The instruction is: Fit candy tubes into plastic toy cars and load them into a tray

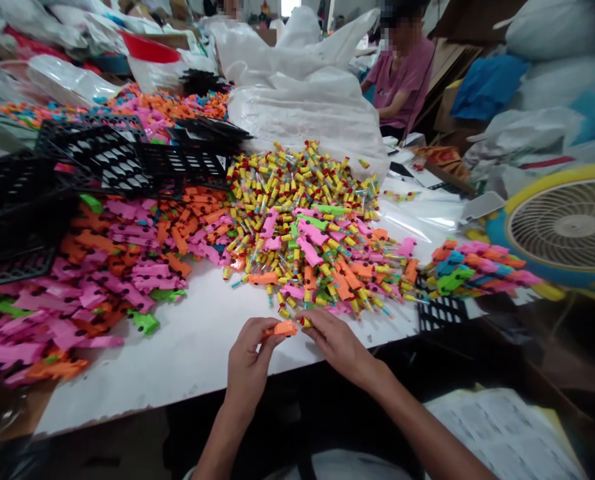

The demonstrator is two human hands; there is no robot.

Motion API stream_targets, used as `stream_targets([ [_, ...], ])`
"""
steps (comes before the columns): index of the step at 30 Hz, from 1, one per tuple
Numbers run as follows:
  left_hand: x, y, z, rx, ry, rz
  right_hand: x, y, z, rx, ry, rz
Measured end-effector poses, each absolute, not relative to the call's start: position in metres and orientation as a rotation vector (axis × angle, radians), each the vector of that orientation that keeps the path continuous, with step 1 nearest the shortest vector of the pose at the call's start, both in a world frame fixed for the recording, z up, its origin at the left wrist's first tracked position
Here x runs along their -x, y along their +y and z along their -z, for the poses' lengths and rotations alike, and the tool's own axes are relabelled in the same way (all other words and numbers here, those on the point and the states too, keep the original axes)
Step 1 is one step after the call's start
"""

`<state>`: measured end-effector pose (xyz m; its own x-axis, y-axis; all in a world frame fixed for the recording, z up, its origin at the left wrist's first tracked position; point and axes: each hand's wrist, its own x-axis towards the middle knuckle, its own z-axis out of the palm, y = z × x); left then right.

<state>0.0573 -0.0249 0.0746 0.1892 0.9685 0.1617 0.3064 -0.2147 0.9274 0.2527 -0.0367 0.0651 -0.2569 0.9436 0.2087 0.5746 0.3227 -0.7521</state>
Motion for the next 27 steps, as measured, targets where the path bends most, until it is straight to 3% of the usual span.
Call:
stream_targets([
  [12, -0.058, -0.023, -0.071, -1.752, 1.234, -1.023, -0.249, -0.036, -0.059, 1.299, -2.087, -0.531],
  [27, -0.067, -0.035, -0.065, -1.402, 1.417, -0.850, -0.249, -0.047, -0.062, 1.236, -2.489, 0.072],
])
